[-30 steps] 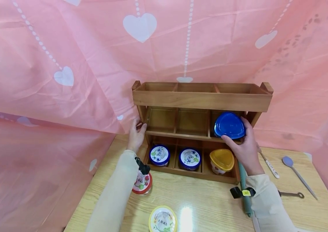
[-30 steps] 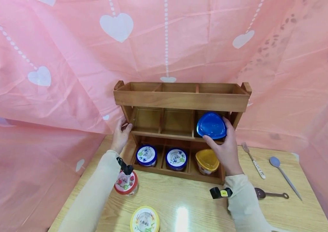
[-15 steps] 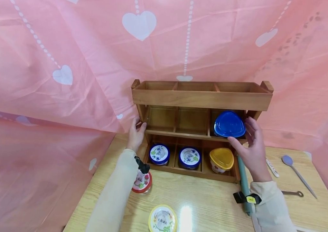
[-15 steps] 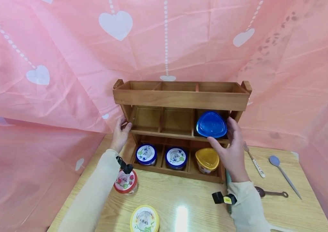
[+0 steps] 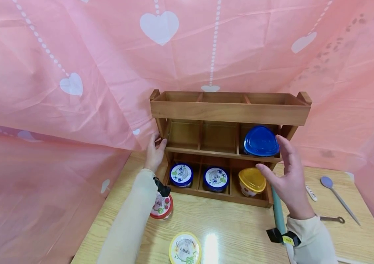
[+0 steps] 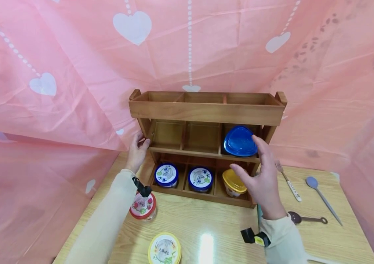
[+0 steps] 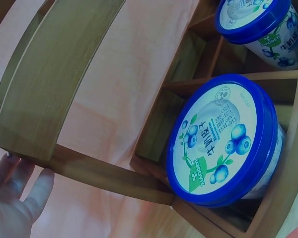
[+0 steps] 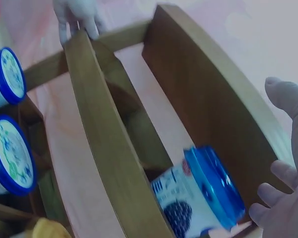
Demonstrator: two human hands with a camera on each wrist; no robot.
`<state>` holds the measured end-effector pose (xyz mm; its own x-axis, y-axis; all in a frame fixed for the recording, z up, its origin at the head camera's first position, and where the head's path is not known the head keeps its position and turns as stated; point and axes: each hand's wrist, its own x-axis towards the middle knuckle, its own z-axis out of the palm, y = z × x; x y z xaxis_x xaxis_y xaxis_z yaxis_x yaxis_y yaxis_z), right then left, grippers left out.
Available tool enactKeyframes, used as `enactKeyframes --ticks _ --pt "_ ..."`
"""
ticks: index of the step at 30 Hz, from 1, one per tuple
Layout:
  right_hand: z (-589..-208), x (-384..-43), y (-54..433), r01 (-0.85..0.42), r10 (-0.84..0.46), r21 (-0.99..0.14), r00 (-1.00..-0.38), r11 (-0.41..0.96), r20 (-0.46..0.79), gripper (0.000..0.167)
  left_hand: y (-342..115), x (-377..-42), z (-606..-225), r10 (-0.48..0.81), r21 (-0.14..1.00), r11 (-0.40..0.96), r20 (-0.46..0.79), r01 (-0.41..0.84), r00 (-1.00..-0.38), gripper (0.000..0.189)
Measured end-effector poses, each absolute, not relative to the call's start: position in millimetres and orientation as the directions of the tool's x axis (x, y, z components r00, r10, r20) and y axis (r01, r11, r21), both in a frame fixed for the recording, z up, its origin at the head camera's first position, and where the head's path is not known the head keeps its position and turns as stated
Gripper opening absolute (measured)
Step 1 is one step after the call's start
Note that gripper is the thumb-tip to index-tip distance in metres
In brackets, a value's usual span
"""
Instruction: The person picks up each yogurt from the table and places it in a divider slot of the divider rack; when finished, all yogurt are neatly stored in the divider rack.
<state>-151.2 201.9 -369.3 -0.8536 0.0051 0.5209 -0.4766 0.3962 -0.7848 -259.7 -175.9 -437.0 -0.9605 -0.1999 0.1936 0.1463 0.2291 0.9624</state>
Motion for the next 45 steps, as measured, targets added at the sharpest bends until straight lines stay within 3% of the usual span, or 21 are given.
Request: enactKeyframes --ticks 9,13,17,25,34,45 --pt "-383 -131 167 -0.568 -0.195 -0.716 -0.819 0.406 0.540 0.096 -175 -260 -436 -0.204 0.963 0.236 0.180 0.130 -0.962 0.045" --pt "-396 -120 151 -0.554 -0.263 -0.707 -0.832 0.439 0.488 0.097 -175 -259 -435 -0.205 0.964 0.228 0.184 0.136 -0.961 0.045" --pt "-412 -111 136 -0.535 -0.333 -0.720 -0.843 0.442 0.423 0.094 -175 -259 -435 -0.204 0.964 0.226 0.185 0.138 -0.961 0.045" --pt "-452 -95 112 -0.564 -0.474 -0.735 -0.799 0.377 0.370 0.087 -175 -259 -435 -0.213 0.962 0.238 0.184 0.132 -0.960 0.044" --pt "-490 -76 99 -0.562 -0.592 -0.749 -0.753 0.351 0.287 0.083 -175 -260 -433 -0.204 0.963 0.240 0.177 0.126 -0.963 0.046" --pt "-512 -69 104 -0.494 -0.637 -0.804 -0.746 0.332 0.196 0.079 -182 -261 -436 -0.170 0.963 0.234 0.175 0.133 -0.970 0.047"
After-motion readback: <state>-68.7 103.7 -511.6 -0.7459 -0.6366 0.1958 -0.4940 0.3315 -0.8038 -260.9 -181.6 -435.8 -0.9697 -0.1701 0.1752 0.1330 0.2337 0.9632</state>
